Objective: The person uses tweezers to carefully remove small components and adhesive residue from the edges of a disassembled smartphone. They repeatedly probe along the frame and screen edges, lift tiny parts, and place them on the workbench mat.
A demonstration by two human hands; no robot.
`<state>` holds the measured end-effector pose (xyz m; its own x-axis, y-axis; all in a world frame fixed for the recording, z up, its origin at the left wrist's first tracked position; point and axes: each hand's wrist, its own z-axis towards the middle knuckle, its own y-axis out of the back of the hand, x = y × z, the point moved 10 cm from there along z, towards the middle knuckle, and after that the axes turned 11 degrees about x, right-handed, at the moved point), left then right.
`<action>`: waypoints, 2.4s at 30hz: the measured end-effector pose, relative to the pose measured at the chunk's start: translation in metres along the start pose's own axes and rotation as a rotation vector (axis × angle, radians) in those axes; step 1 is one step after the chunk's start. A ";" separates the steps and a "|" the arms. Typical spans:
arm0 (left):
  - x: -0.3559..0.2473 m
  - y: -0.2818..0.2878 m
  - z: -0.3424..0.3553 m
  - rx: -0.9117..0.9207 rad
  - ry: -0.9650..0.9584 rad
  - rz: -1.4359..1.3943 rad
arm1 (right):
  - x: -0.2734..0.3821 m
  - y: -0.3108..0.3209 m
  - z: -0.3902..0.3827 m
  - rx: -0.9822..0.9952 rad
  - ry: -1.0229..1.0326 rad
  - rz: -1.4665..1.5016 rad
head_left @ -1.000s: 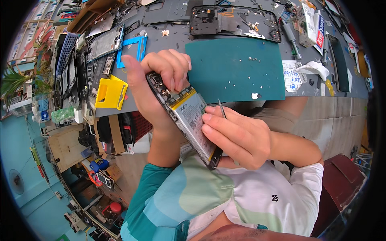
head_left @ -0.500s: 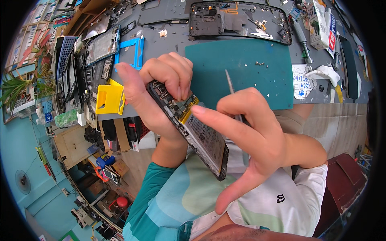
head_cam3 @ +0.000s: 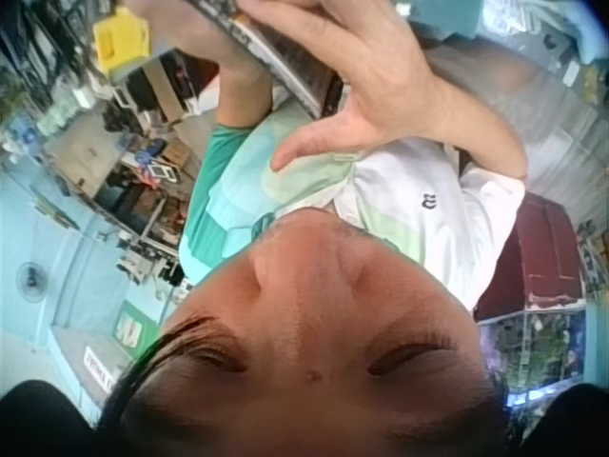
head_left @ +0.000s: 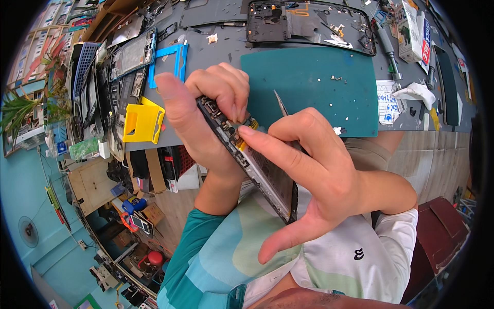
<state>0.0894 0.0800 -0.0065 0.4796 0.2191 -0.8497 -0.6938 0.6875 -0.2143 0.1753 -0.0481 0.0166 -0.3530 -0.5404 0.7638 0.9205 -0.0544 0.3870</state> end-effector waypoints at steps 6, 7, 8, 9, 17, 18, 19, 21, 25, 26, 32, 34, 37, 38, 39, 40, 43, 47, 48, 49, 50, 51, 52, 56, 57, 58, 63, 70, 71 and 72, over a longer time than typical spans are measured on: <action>-0.002 0.001 -0.003 -0.014 -0.039 0.067 | 0.001 -0.003 0.000 -0.018 0.016 -0.025; -0.002 0.001 -0.003 -0.016 -0.042 0.062 | 0.001 -0.003 0.000 -0.013 0.019 -0.021; -0.003 0.002 -0.003 -0.017 -0.045 0.056 | 0.001 -0.002 0.000 0.000 0.021 -0.015; -0.003 0.001 -0.005 -0.028 -0.055 0.047 | 0.001 -0.002 0.001 0.021 0.025 -0.010; 0.002 0.005 -0.006 -0.096 -0.027 -0.029 | -0.014 0.020 -0.007 0.099 -0.125 0.069; 0.003 0.007 -0.008 -0.131 -0.007 -0.038 | -0.018 0.028 -0.008 0.056 -0.228 0.132; 0.003 0.006 -0.008 -0.148 0.024 0.001 | -0.020 0.035 -0.009 0.043 -0.284 0.237; 0.001 0.003 -0.008 -0.172 0.090 0.077 | -0.020 0.049 -0.010 -0.012 -0.310 0.479; -0.009 -0.002 -0.003 -0.094 -0.008 0.147 | -0.013 0.079 -0.008 -0.168 0.077 1.020; -0.001 0.004 -0.006 -0.142 0.012 0.082 | -0.013 0.086 -0.008 -0.201 0.107 1.066; 0.029 0.017 -0.013 -0.270 0.091 -0.131 | -0.018 0.075 -0.007 -0.132 0.093 0.798; 0.030 0.017 -0.013 -0.275 0.091 -0.154 | -0.014 0.062 -0.003 -0.206 0.009 0.630; 0.030 0.017 -0.014 -0.266 0.072 -0.145 | -0.004 0.045 0.002 -0.187 -0.064 0.303; 0.029 0.016 -0.013 -0.262 0.063 -0.141 | 0.000 0.039 0.003 -0.175 -0.091 0.223; 0.028 0.016 -0.013 -0.262 0.055 -0.136 | 0.005 0.033 0.003 -0.154 -0.090 0.171; 0.027 0.015 -0.014 -0.262 0.047 -0.131 | 0.010 0.028 0.003 -0.134 -0.089 0.119; 0.024 0.012 -0.012 -0.241 0.021 -0.105 | 0.016 0.023 -0.003 -0.116 -0.086 0.115; 0.025 0.011 -0.012 -0.230 0.047 -0.111 | 0.022 0.019 -0.005 -0.119 -0.081 0.087; 0.024 0.010 -0.011 -0.231 0.045 -0.119 | 0.023 0.019 -0.005 -0.132 -0.071 0.079; 0.024 0.010 -0.011 -0.232 0.042 -0.128 | 0.023 0.020 -0.004 -0.159 -0.042 0.081; 0.023 0.009 -0.011 -0.225 0.037 -0.115 | 0.024 0.021 -0.004 -0.170 -0.031 0.074; 0.023 0.010 -0.011 -0.220 0.031 -0.102 | 0.024 0.022 -0.004 -0.182 -0.020 0.068; 0.022 0.010 -0.011 -0.214 0.026 -0.088 | 0.025 0.021 -0.003 -0.177 -0.027 0.053; 0.022 0.010 -0.011 -0.206 0.052 -0.075 | 0.026 0.018 -0.002 -0.090 -0.091 -0.030; 0.022 0.011 -0.011 -0.207 0.048 -0.069 | 0.025 0.017 -0.002 -0.076 -0.106 -0.042; 0.022 0.011 -0.011 -0.209 0.045 -0.064 | 0.025 0.017 -0.002 -0.084 -0.112 -0.039; 0.020 0.010 -0.011 -0.234 0.047 -0.078 | 0.025 0.016 -0.002 -0.077 -0.116 -0.051; 0.018 0.010 -0.011 -0.212 0.035 -0.056 | 0.027 0.016 -0.001 -0.072 -0.114 -0.076; 0.017 0.010 -0.011 -0.213 0.038 -0.044 | 0.027 0.016 -0.001 -0.070 -0.116 -0.081; 0.017 0.010 -0.011 -0.213 0.041 -0.033 | 0.027 0.016 -0.001 -0.067 -0.119 -0.086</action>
<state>0.0848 0.0826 -0.0285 0.4851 0.1676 -0.8582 -0.7777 0.5315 -0.3358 0.1811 -0.0647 0.0431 -0.4444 -0.4285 0.7867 0.8939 -0.1543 0.4209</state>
